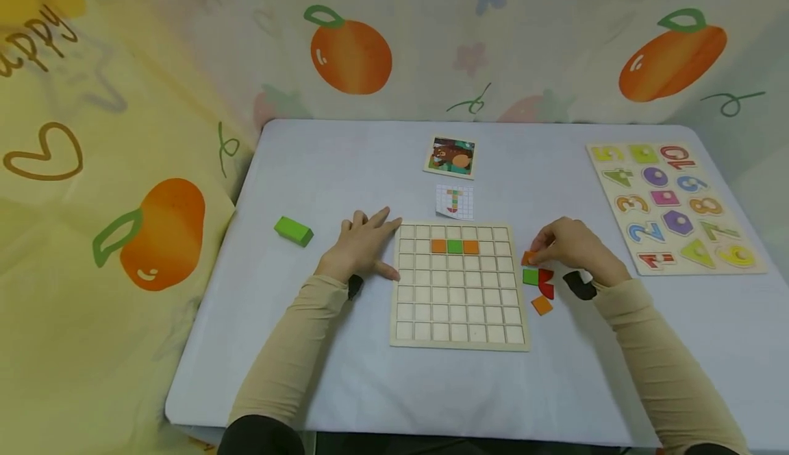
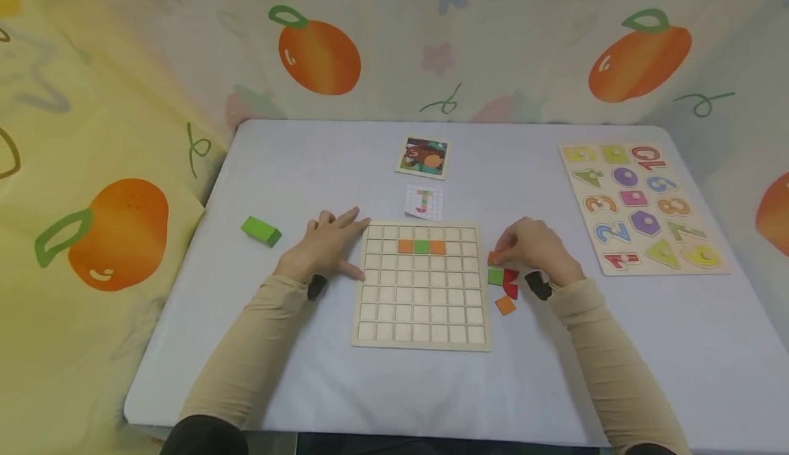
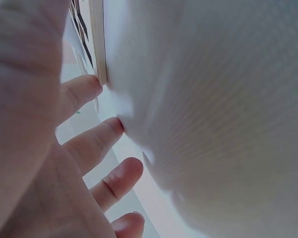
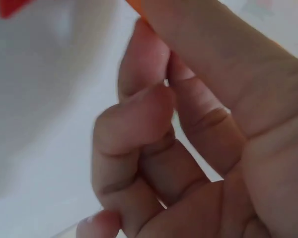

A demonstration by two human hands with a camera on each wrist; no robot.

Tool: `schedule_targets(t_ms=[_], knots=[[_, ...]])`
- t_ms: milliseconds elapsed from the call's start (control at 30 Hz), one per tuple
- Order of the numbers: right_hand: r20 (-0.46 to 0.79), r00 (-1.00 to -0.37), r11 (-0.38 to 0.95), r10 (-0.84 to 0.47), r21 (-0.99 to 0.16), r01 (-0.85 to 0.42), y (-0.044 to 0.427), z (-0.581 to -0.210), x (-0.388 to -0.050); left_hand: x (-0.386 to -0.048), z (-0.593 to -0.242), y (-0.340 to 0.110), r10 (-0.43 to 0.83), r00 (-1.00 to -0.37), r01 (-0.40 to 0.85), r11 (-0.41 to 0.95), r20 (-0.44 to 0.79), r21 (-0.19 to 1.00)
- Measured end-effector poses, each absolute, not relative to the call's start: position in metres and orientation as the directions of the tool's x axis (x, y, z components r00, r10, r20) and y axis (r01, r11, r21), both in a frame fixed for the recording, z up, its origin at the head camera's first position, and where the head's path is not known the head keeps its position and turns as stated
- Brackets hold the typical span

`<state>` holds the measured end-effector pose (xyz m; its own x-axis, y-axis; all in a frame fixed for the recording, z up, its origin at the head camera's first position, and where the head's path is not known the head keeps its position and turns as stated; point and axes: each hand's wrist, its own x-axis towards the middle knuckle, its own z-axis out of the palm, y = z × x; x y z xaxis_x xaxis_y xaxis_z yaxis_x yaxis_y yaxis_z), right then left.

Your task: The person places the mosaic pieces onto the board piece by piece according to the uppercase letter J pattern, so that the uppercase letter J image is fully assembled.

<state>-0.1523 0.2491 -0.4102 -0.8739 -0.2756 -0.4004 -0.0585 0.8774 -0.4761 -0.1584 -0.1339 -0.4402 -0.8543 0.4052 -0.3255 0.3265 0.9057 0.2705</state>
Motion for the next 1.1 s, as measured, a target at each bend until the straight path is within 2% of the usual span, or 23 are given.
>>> schedule_targets(t_ms=[200,533,733,1100], knots=[[-0.309,-0.892,0.850,-0.329,-0.509,-0.137,0.231,-0.408,-0.162,-0.159,-0.440,-0.135,0.404,-0.857,0.327,0.906,-0.318,0.269],[-0.264,-0.865,0.813,-0.428,-0.531,-0.240,0.168,-0.425,-0.162,-0.158,-0.443,-0.132,0.403,-0.853,0.325,0.907,-0.332,0.267],[-0.229,-0.860,0.830,-0.456,-0.460,-0.317,0.146,-0.428,-0.159,-0.158,-0.444,-0.131,0.404,-0.851,0.329,0.908,-0.335,0.261],[-0.255,-0.883,0.883,-0.395,-0.370,-0.288,0.132,-0.426,-0.152,-0.159,-0.445,-0.136,0.404,-0.851,0.329,0.909,-0.336,0.257]])
